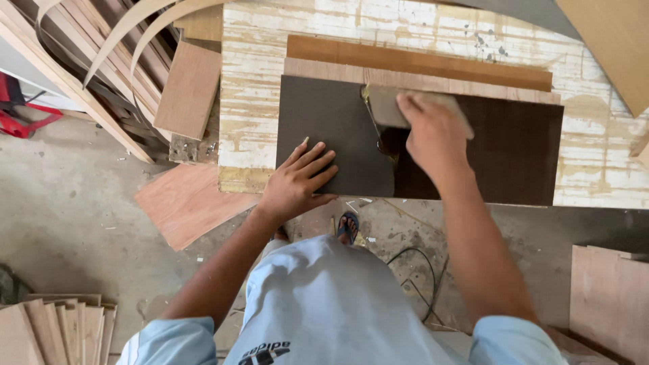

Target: The person uses an electric sander to smooth the surface of a wooden board. They then flip the board, apply a liquid finish from a bottle, and spread it evenly with a sponge.

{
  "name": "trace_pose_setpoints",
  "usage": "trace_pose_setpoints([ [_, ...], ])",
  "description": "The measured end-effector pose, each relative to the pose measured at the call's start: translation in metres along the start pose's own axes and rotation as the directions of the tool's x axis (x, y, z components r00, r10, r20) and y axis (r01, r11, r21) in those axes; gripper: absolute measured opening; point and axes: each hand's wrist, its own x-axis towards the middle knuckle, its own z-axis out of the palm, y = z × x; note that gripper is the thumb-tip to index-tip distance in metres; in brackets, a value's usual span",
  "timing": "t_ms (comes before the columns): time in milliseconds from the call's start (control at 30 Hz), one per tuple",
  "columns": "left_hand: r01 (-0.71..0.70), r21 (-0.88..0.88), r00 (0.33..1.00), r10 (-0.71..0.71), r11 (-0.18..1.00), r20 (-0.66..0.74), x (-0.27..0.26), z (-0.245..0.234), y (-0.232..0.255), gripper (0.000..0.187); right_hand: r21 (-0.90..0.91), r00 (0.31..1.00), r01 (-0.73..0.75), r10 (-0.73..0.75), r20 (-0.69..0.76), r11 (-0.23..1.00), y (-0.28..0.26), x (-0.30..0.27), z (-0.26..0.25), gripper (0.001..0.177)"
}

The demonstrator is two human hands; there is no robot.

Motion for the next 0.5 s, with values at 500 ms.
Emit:
trace_pose_setpoints([
  [500, 0.029, -0.054, 0.999, -0.027, 0.998, 0.03, 0.002, -0.003, 0.002, 0.049, 0.217, 0.779, -0.298, 0.106, 0.618, 0.93, -0.047, -0.126, -0.06, 0.053],
])
